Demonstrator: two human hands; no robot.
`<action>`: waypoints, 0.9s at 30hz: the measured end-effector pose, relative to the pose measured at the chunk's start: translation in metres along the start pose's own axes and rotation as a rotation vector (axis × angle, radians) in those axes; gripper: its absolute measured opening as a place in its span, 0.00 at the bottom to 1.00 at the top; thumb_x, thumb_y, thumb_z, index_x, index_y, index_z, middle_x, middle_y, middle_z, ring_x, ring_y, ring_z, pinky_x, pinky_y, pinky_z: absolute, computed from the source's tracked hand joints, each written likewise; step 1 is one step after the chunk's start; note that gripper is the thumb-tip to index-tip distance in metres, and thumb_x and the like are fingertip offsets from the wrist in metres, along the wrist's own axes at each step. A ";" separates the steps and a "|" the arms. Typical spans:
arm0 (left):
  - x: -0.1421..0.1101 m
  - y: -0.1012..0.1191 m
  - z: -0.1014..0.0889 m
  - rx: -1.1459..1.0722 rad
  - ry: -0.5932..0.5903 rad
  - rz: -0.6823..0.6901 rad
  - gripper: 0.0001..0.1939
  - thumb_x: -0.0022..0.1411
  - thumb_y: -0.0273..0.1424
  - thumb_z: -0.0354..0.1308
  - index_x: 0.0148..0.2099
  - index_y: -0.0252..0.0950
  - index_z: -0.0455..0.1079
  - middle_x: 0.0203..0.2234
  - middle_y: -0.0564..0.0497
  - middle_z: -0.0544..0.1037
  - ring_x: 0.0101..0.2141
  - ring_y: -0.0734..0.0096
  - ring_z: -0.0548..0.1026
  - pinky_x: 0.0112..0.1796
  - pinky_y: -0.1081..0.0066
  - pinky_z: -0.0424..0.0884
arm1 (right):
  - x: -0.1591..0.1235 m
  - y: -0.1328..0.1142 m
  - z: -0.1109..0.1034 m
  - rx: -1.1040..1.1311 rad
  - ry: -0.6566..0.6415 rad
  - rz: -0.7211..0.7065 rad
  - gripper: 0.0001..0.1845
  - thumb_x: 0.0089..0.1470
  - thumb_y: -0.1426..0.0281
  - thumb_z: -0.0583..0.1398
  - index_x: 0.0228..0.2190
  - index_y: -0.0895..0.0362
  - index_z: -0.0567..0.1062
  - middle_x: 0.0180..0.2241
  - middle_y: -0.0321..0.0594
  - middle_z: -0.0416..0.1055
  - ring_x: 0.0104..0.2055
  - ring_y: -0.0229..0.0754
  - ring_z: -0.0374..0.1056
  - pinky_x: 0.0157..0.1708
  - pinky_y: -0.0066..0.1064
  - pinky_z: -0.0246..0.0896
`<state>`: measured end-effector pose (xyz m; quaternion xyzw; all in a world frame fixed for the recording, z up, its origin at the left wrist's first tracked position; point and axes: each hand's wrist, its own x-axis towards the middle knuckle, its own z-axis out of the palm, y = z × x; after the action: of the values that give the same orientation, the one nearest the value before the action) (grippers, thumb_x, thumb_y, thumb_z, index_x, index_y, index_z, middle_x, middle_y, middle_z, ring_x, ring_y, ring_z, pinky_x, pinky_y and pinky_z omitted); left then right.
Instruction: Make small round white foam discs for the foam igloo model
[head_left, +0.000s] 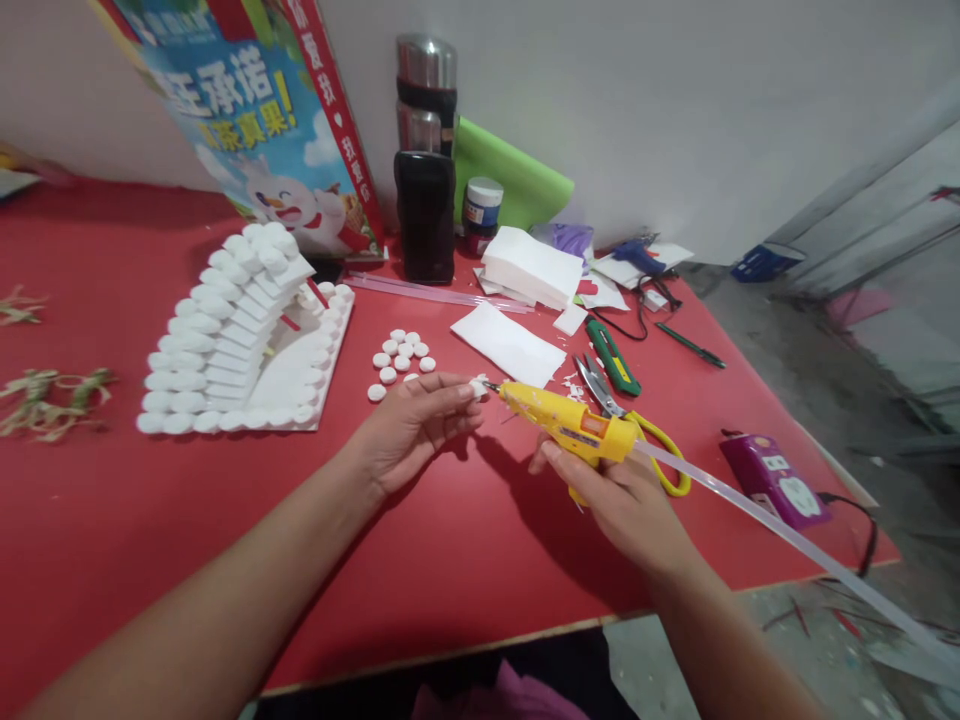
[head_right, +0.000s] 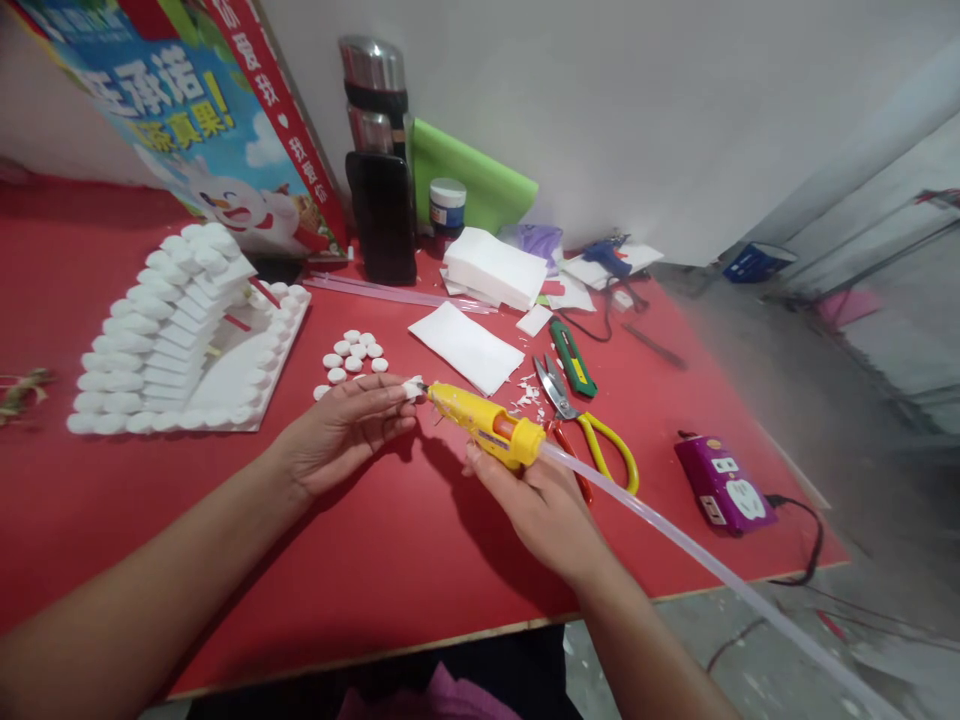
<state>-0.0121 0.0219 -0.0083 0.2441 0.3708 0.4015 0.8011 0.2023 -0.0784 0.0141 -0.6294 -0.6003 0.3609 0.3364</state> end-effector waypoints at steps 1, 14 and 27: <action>0.000 0.000 0.000 0.002 -0.008 -0.002 0.04 0.58 0.18 0.68 0.36 0.28 0.81 0.29 0.47 0.84 0.26 0.75 0.81 0.32 0.78 0.81 | 0.000 0.000 0.000 -0.009 0.002 0.000 0.18 0.66 0.56 0.58 0.35 0.53 0.84 0.39 0.41 0.83 0.45 0.49 0.79 0.48 0.39 0.71; 0.000 0.000 -0.003 -0.010 -0.019 -0.071 0.03 0.60 0.19 0.67 0.34 0.27 0.80 0.28 0.45 0.82 0.26 0.75 0.80 0.32 0.78 0.80 | 0.001 -0.003 0.003 -0.039 0.015 -0.022 0.20 0.67 0.57 0.58 0.27 0.54 0.78 0.30 0.38 0.77 0.35 0.44 0.73 0.38 0.34 0.65; 0.000 0.000 -0.003 -0.025 -0.021 -0.081 0.02 0.61 0.19 0.67 0.34 0.26 0.81 0.29 0.44 0.83 0.26 0.75 0.80 0.32 0.79 0.80 | -0.001 -0.002 0.003 -0.031 0.033 -0.007 0.21 0.67 0.57 0.59 0.26 0.54 0.76 0.27 0.36 0.75 0.30 0.41 0.70 0.34 0.33 0.62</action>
<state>-0.0147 0.0221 -0.0096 0.2232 0.3669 0.3708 0.8235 0.1989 -0.0797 0.0139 -0.6381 -0.6026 0.3400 0.3377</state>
